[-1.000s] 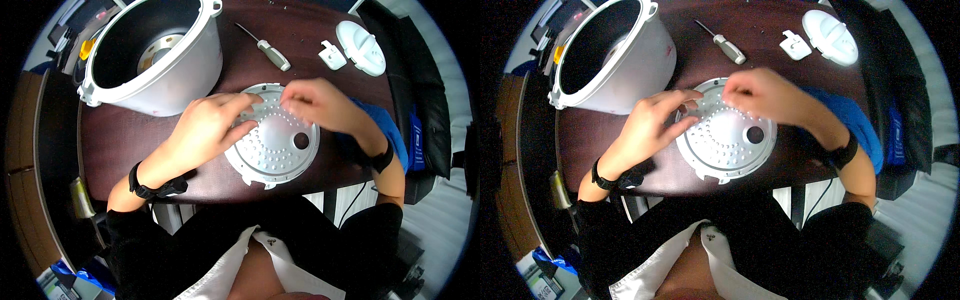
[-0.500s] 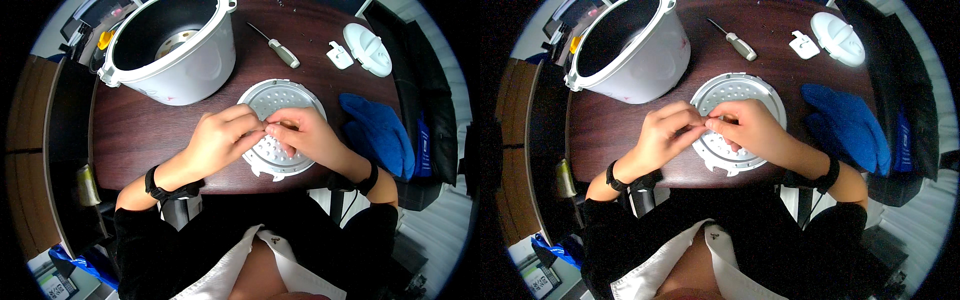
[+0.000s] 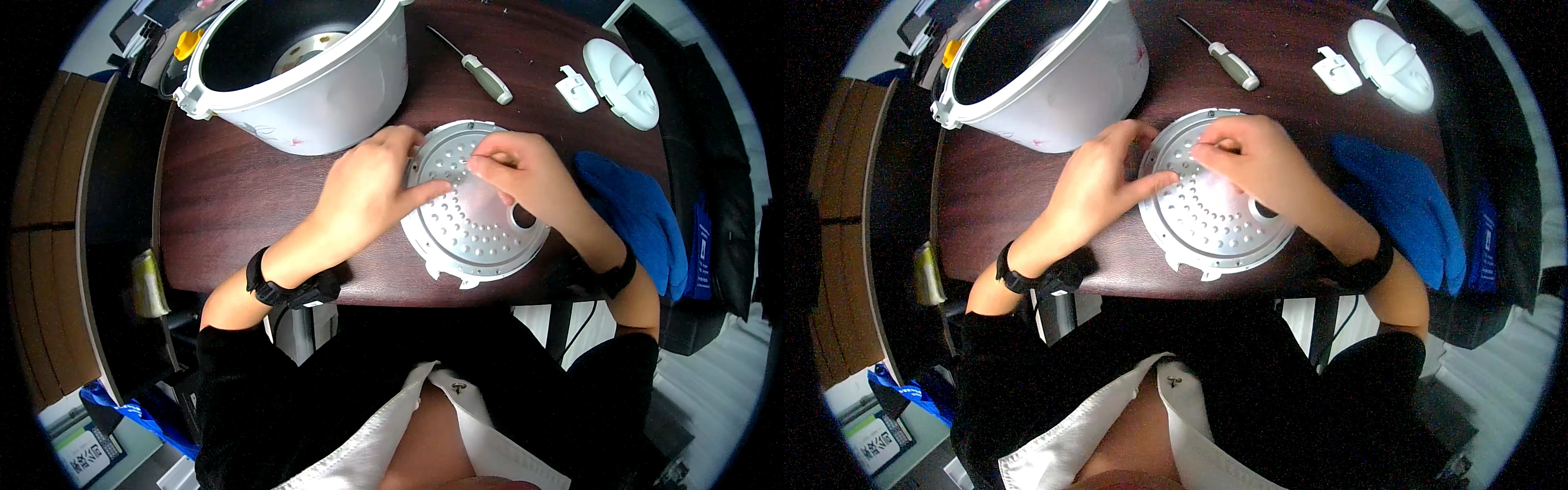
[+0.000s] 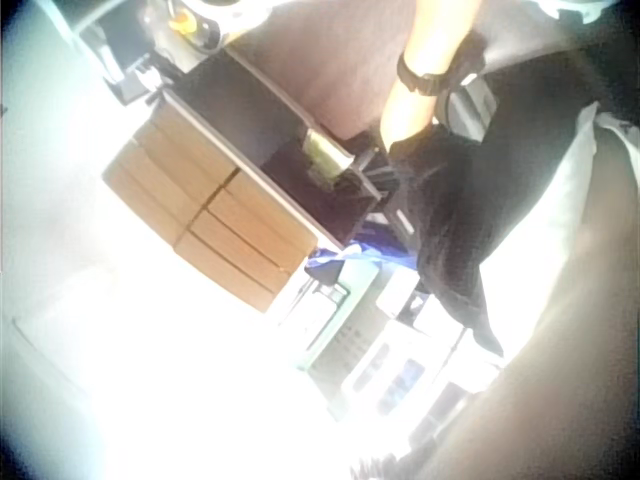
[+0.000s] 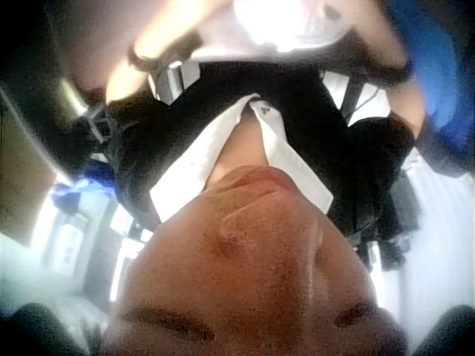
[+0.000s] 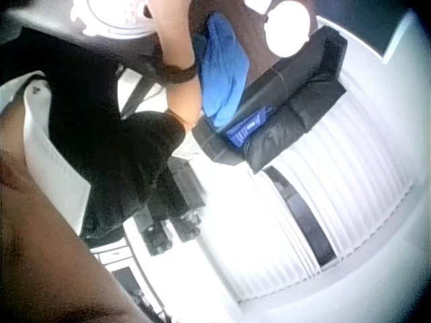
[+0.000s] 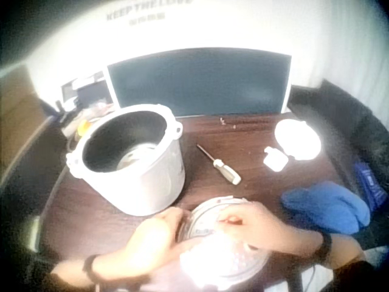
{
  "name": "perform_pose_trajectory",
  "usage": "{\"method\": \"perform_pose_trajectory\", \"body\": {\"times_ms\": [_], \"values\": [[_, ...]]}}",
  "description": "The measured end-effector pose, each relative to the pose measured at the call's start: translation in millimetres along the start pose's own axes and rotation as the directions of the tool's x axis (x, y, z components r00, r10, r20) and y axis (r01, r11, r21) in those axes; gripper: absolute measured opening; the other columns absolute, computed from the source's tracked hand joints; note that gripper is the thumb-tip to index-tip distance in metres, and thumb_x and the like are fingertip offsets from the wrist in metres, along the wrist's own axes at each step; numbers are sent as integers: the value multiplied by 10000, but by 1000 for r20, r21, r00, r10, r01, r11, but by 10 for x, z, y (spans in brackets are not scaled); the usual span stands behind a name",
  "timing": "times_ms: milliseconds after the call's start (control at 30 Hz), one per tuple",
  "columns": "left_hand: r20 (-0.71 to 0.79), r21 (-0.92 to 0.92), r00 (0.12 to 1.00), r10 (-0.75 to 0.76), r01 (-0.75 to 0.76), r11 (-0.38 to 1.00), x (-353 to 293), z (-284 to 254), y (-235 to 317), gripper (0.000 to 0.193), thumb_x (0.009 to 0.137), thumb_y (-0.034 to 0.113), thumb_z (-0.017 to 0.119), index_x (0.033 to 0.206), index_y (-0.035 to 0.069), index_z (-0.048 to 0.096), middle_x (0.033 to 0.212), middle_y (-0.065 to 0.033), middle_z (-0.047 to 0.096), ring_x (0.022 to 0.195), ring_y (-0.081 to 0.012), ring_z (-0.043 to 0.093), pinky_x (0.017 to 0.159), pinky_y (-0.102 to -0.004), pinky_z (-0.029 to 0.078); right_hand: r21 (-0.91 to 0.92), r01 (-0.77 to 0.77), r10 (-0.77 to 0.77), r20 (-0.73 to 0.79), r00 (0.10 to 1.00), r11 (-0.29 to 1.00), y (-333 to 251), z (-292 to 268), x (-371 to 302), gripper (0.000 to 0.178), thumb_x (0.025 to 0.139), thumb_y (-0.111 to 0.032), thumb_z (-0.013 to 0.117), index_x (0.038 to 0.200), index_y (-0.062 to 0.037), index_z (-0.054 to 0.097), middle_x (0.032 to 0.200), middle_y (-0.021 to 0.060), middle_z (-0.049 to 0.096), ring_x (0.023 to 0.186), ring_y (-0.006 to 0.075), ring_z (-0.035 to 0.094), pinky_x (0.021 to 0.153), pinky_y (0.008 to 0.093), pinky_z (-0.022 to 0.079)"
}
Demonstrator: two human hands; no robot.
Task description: The person assembles a white plastic lid by inserting and tightening screws with a screwdriver. They handle the lid, screws, and screwdriver, then use the screwdriver to pry or adjust a rim on the lid.
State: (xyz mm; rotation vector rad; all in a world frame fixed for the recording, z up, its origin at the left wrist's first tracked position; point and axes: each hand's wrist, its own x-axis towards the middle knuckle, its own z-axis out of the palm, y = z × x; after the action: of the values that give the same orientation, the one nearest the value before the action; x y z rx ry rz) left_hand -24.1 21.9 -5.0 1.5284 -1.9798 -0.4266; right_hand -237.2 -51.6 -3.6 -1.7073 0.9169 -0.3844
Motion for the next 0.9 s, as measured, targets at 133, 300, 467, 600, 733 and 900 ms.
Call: {"method": "perform_pose_trajectory", "body": {"times_ms": [133,300,467,600,733,900], "values": [[233,243,942,-241,184,952,-64,11,-33,524,793,413,732,949,-52,548,942,-242,617,813,-388,660,713,-441,540,-192,-7,-1,-45,999,981,147,-230,-221,129,911,-133,614,888,-8,635,649,-9,565,532,46,487,484,200,366],[237,184,947,-215,173,968,-7,116,-43,435,793,254,715,1005,-56,495,963,-257,603,865,-411,642,755,-453,529,-94,-117,115,-24,993,989,287,-316,-477,112,911,-114,608,886,-10,640,691,3,591,587,52,513,537,209,403],[217,96,956,-196,179,979,14,135,-129,421,753,169,724,1038,-58,514,940,-269,606,840,-377,623,777,-407,489,-84,-75,75,-6,997,994,294,-324,-572,106,916,-106,606,893,-9,641,720,4,603,621,58,528,566,211,422],[156,51,961,-229,224,973,66,106,-44,518,758,151,721,1160,-80,489,925,-236,599,813,-324,633,753,-377,503,-60,-69,69,5,998,996,387,-321,-595,110,921,-108,606,905,-4,639,720,1,601,620,59,527,570,210,426],[160,-154,943,-293,317,936,125,75,-49,662,774,135,726,1304,-113,417,965,-189,588,854,-243,646,755,-328,523,-14,-72,72,-6,997,997,383,-322,-652,106,921,-101,604,909,-2,638,721,0,599,625,57,530,573,208,430],[148,-562,929,-341,362,743,232,45,112,604,813,80,710,1313,-123,437,997,-134,615,949,-186,638,805,-288,528,26,-23,25,-54,998,999,449,-364,-757,92,919,-86,601,910,0,631,720,-2,593,630,57,534,578,205,433]]}}
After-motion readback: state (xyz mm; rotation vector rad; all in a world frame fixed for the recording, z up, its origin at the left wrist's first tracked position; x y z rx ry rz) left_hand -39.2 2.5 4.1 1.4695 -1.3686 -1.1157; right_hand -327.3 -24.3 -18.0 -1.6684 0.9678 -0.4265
